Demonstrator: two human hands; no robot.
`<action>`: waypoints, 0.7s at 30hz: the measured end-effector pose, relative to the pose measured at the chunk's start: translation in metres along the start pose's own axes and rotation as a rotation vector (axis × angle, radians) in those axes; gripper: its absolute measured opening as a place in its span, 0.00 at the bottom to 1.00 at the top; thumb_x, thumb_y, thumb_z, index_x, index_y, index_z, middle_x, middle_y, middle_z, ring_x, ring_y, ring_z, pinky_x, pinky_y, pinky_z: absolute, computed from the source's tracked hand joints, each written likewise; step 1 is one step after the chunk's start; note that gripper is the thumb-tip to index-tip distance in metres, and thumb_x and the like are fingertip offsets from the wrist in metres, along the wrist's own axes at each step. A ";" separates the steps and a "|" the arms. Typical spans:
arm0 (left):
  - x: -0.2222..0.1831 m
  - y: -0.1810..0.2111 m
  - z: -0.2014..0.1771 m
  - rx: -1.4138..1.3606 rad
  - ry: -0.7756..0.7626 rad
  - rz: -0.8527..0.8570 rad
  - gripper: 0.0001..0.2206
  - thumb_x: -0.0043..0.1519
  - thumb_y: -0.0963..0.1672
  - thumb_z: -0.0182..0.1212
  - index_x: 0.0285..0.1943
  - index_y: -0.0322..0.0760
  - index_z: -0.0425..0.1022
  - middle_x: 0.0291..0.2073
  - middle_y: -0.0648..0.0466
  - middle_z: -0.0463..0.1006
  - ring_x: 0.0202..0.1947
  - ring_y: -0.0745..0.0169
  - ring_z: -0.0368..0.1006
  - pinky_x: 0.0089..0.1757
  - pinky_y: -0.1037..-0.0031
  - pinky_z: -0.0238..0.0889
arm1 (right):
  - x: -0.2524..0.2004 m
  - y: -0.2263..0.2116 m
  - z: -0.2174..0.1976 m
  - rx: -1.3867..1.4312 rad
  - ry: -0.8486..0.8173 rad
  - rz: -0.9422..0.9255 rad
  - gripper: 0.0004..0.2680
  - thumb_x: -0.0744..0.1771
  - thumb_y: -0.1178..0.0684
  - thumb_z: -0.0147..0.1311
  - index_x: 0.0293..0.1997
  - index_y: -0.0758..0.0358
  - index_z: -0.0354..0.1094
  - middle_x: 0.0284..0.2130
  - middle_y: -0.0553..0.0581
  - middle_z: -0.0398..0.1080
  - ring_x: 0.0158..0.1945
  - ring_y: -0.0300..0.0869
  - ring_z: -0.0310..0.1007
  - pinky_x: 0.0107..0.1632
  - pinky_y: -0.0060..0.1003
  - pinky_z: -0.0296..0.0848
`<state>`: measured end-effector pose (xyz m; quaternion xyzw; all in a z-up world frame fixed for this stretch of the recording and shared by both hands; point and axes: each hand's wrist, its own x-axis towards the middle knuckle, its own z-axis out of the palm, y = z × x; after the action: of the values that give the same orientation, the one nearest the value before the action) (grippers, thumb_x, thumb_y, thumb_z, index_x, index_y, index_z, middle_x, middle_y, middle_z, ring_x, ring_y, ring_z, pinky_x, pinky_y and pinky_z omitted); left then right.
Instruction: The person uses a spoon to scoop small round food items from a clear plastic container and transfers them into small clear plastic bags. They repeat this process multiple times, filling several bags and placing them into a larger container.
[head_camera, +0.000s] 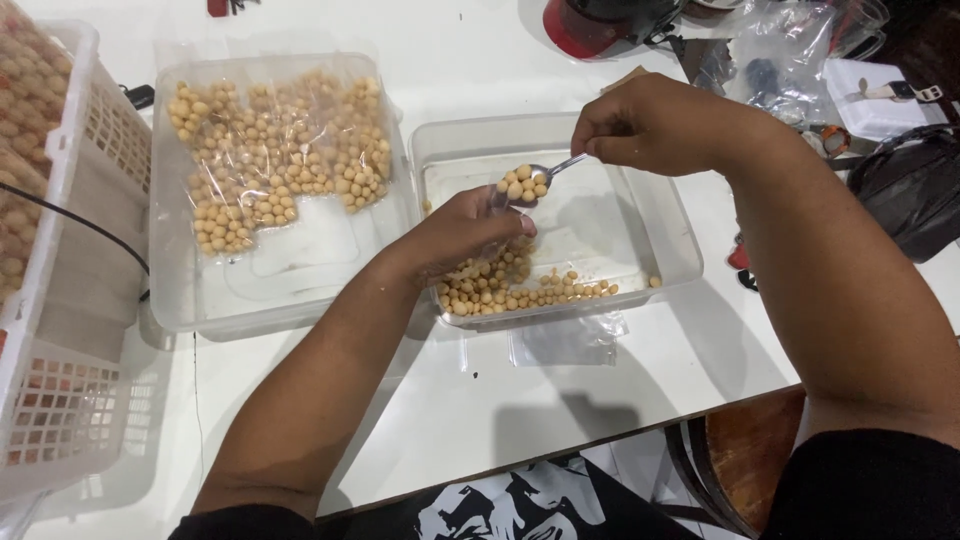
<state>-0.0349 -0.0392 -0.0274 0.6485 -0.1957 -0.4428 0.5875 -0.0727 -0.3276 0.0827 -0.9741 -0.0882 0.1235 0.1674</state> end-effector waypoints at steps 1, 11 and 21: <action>0.000 0.000 0.001 -0.006 0.003 -0.012 0.22 0.62 0.50 0.71 0.65 0.46 0.79 0.47 0.60 0.80 0.46 0.69 0.75 0.45 0.74 0.66 | 0.001 -0.005 -0.001 -0.050 -0.020 0.026 0.08 0.75 0.55 0.59 0.55 0.54 0.88 0.29 0.50 0.79 0.33 0.42 0.73 0.43 0.41 0.71; 0.015 -0.017 -0.010 -0.226 -0.016 0.081 0.28 0.63 0.49 0.72 0.75 0.43 0.82 0.53 0.56 0.88 0.46 0.69 0.77 0.59 0.74 0.66 | -0.010 -0.002 0.012 -0.752 0.515 -0.438 0.04 0.77 0.56 0.64 0.51 0.46 0.82 0.39 0.46 0.79 0.44 0.51 0.80 0.50 0.51 0.64; 0.052 -0.060 -0.025 -0.510 -0.137 0.376 0.23 0.68 0.46 0.77 0.70 0.30 0.81 0.48 0.43 0.88 0.44 0.62 0.83 0.38 0.75 0.75 | -0.021 -0.058 0.059 0.386 0.329 -0.192 0.15 0.71 0.61 0.69 0.67 0.57 0.82 0.35 0.60 0.77 0.43 0.49 0.75 0.52 0.48 0.77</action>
<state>-0.0035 -0.0511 -0.1037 0.4015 -0.2339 -0.4038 0.7881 -0.1163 -0.2606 0.0538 -0.9183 -0.1264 -0.0382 0.3732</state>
